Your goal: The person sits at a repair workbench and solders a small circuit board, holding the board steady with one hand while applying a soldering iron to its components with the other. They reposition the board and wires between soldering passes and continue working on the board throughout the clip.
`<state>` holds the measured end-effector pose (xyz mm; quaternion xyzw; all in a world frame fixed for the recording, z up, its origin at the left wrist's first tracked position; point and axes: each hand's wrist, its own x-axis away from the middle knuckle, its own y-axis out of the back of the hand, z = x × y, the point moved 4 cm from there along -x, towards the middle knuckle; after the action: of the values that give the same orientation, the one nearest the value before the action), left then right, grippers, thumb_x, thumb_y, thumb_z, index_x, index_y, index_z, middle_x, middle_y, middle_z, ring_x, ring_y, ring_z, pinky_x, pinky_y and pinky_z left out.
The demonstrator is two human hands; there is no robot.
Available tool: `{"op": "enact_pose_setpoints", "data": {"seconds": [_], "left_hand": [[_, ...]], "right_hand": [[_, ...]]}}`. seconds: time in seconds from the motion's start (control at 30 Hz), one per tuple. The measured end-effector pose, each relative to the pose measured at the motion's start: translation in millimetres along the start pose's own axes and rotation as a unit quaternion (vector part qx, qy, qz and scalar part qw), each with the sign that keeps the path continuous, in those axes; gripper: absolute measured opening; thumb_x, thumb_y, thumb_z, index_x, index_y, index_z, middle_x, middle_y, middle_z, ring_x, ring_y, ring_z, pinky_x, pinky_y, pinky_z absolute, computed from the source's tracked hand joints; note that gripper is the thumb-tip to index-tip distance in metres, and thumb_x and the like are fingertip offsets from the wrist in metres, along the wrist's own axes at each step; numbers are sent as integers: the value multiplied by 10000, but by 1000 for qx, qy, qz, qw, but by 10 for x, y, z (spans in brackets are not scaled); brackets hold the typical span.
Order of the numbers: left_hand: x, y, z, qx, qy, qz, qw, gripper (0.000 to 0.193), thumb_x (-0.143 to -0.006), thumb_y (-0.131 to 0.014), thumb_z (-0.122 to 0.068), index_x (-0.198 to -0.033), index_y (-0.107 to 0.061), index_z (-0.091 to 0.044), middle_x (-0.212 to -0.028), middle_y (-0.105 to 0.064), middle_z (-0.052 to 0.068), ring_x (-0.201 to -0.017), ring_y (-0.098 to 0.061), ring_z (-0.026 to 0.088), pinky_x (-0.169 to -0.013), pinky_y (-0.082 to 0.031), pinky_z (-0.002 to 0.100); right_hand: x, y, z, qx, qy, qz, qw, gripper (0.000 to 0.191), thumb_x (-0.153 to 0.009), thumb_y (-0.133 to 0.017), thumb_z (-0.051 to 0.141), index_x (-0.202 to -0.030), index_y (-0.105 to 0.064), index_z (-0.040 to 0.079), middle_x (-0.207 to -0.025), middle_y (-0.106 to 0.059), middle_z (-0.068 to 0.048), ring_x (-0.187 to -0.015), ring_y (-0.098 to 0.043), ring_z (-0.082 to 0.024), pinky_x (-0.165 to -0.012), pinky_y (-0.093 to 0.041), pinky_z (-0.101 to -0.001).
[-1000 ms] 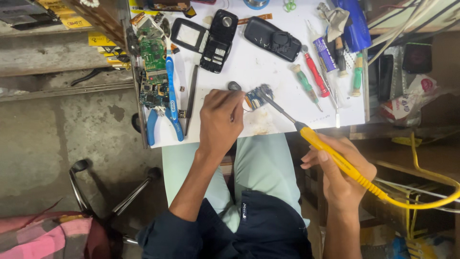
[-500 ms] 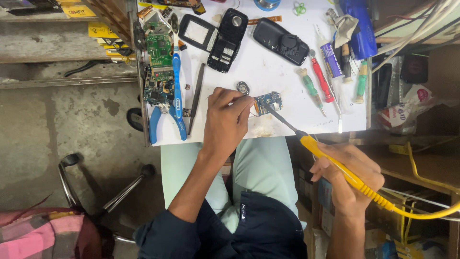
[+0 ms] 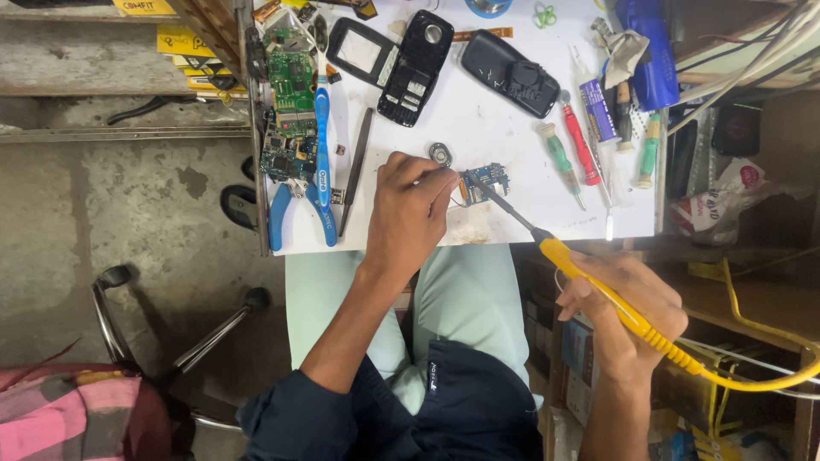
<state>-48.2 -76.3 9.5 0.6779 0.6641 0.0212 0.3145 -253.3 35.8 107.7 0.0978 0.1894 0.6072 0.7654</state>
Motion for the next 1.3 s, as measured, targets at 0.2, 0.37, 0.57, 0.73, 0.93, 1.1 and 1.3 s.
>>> {"op": "enact_pose_setpoints", "data": {"seconds": [0.2, 0.37, 0.57, 0.73, 0.93, 1.1, 1.3], "left_hand": [[5, 4, 15, 0, 7, 6, 1000, 124, -873, -775, -17, -994, -762, -39, -943, -667, 69, -973, -604, 276, -870, -484, 424], [14, 9, 22, 4, 5, 1, 1000, 123, -874, -773, -26, -994, -755, -44, -955, -668, 65, -980, -603, 272, -876, -487, 424], [16, 11, 29, -1, 9, 5, 1000, 119, -874, -775, -30, -991, -759, -44, -950, -671, 66, -977, -602, 273, -870, -485, 425], [12, 19, 33, 1, 10, 7, 1000, 123, -877, -770, -30, -999, -761, -40, -958, -681, 63, -980, -602, 269, -876, -487, 422], [13, 35, 27, 4, 14, 12, 1000, 123, -877, -767, -29, -1000, -763, -30, -953, -685, 65, -977, -603, 269, -879, -484, 423], [3, 48, 23, 10, 17, 10, 1000, 126, -877, -769, -25, -1003, -762, -26, -953, -687, 76, -983, -601, 276, -887, -483, 420], [-33, 59, 5, -11, 26, 23, 999, 85, -882, -748, -18, -966, -751, -34, -898, -676, 87, -936, -591, 289, -859, -473, 429]], "right_hand": [[12, -41, -21, -13, -6, -1, 1000, 241, -929, -622, -26, -1134, -702, -124, -866, -696, -203, -593, -666, -180, -514, -520, -227], [26, -46, -47, -7, -3, 0, 1000, 239, -925, -621, -29, -1131, -708, -115, -872, -692, -198, -588, -674, -180, -511, -519, -225], [26, -64, -51, 5, 3, -1, 1000, 231, -925, -628, -29, -1126, -710, -108, -889, -695, -193, -576, -673, -173, -497, -507, -221], [2, -62, -16, 31, 11, 13, 999, 236, -904, -632, -36, -1116, -717, -97, -852, -697, -172, -564, -664, -155, -488, -492, -208], [-83, -79, 89, 74, 32, 38, 996, 311, -829, -582, -62, -1101, -730, -75, -834, -699, -132, -531, -649, -120, -472, -481, -190], [-136, -101, 254, 94, 21, 62, 993, 319, -805, -591, -82, -1097, -717, -90, -878, -697, -141, -596, -624, -124, -544, -474, -217], [-193, -152, 393, 127, 8, 74, 989, 302, -817, -622, -94, -1103, -720, -85, -898, -706, -144, -607, -612, -117, -553, -456, -219]]}}
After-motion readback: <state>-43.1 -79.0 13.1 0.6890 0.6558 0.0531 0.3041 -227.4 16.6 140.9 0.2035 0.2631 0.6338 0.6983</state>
